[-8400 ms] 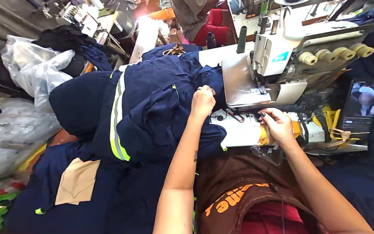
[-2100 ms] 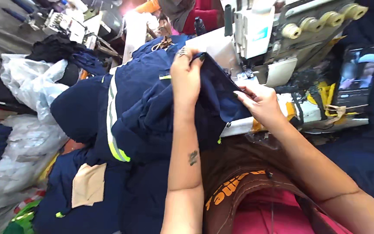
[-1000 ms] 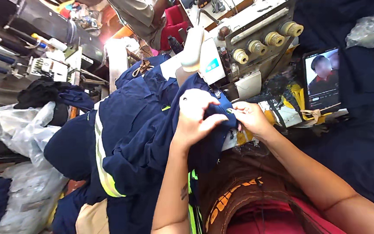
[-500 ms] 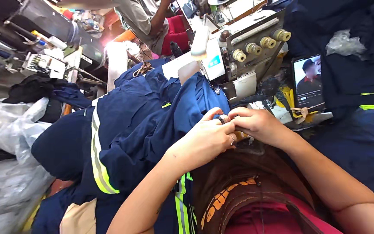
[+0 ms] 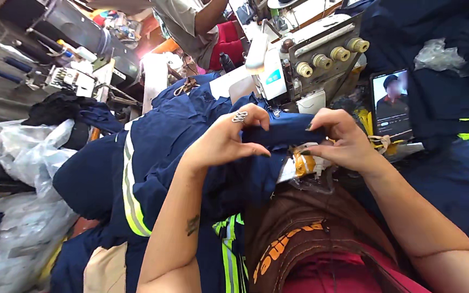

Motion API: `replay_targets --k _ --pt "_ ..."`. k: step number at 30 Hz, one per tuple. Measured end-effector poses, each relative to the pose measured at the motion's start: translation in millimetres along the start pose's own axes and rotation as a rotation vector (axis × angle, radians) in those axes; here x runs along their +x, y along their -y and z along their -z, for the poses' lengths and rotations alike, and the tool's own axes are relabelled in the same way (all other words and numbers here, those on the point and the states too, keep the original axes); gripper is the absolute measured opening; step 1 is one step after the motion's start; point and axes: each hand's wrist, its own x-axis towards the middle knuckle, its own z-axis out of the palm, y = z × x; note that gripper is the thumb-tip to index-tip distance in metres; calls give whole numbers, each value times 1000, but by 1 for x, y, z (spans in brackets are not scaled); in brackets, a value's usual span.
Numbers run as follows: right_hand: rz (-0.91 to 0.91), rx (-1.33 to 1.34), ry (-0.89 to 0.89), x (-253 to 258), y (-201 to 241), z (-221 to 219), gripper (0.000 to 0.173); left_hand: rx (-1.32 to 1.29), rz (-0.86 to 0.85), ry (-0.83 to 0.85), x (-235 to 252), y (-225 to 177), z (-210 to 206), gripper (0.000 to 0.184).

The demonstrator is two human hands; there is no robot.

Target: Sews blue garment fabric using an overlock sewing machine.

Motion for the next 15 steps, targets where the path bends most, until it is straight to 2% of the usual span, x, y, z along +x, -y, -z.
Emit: replay_targets --k 1,3,5,6,8,11,13,15 --pt "9 -144 -24 4 -1 -1 33 12 -10 1 3 4 1 35" --pt "10 -420 -80 11 -4 -3 24 241 6 6 9 7 -2 30" --pt "19 -505 -120 13 -7 -3 20 501 33 21 12 7 -12 23" --pt "28 -499 -98 11 -5 -1 16 549 29 24 12 6 -17 16" --pt "35 -450 70 1 5 2 13 460 -37 71 9 -4 -26 10" --pt "7 -265 506 -35 26 5 19 55 -200 313 5 -24 -58 21" --pt "-7 -235 580 -60 36 1 17 -110 -263 467 7 -32 -83 13" --pt "-30 -307 526 -78 43 4 18 -35 -258 487 12 -28 -97 10"
